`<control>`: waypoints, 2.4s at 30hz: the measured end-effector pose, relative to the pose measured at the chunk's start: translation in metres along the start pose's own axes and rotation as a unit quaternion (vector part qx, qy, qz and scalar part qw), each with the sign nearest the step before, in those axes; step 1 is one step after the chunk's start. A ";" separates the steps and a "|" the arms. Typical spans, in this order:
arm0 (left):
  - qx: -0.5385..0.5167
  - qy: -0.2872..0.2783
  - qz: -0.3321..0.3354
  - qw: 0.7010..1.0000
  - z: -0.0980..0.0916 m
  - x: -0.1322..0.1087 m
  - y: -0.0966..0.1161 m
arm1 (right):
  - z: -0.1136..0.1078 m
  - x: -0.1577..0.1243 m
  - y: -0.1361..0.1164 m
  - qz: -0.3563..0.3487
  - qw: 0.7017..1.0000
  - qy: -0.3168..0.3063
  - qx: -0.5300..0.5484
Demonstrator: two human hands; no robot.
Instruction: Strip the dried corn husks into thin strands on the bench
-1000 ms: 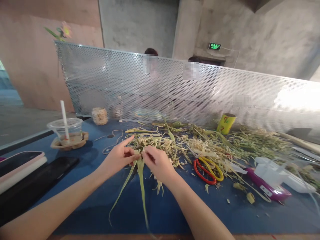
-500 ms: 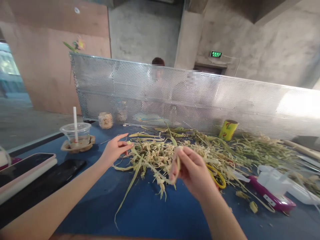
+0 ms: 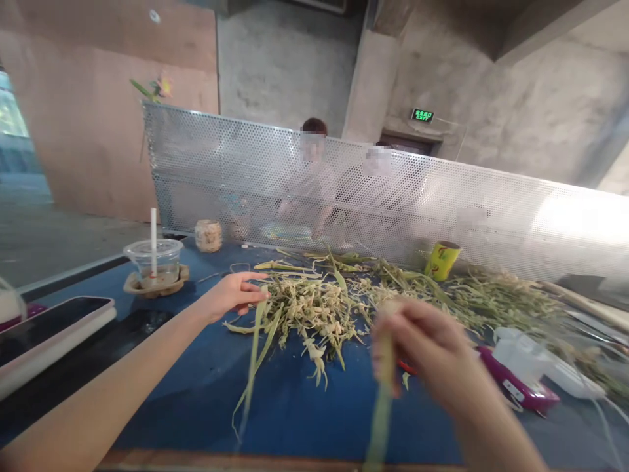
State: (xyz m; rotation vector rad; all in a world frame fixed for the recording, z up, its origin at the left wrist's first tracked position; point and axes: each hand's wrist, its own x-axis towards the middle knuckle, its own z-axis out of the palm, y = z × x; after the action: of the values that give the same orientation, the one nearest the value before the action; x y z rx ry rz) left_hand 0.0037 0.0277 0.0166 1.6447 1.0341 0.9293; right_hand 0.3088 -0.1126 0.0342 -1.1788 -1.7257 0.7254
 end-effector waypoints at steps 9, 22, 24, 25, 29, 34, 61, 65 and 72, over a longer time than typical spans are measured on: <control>0.125 -0.042 0.021 0.991 0.020 -0.001 -0.016 | 0.137 0.089 0.012 0.168 0.981 -0.097 -0.020; 0.583 -0.025 0.228 0.780 0.038 -0.005 -0.026 | 0.081 0.180 0.043 0.086 0.952 -0.022 -0.291; 0.599 -0.018 0.270 0.754 0.039 -0.005 -0.030 | 0.080 0.210 0.059 0.084 0.932 -0.067 -0.347; 0.599 -0.009 0.294 0.745 0.038 -0.005 -0.032 | 0.082 0.223 0.067 0.085 0.919 -0.094 -0.373; 0.591 0.046 0.369 0.716 0.034 -0.003 -0.039 | 0.097 0.258 0.099 0.099 0.866 -0.190 -0.453; 0.590 0.060 0.393 0.703 0.034 -0.003 -0.041 | 0.107 0.266 0.114 0.094 0.837 -0.211 -0.496; -0.291 0.044 -0.092 0.951 0.030 -0.005 -0.003 | 0.081 0.151 0.000 -0.271 0.948 0.066 -0.153; -0.345 0.012 -0.042 0.938 0.035 -0.013 0.001 | 0.096 0.096 -0.005 -0.406 0.877 -0.076 -0.247; -0.236 0.002 0.033 0.971 0.045 -0.022 -0.001 | 0.098 0.063 0.009 -0.312 0.926 -0.068 -0.199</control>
State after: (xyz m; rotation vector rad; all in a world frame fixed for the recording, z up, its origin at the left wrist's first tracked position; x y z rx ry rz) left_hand 0.0368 -0.0063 0.0019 1.2816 0.6932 1.1237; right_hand 0.2148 -0.0488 0.0068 -0.7536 -2.2739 0.0651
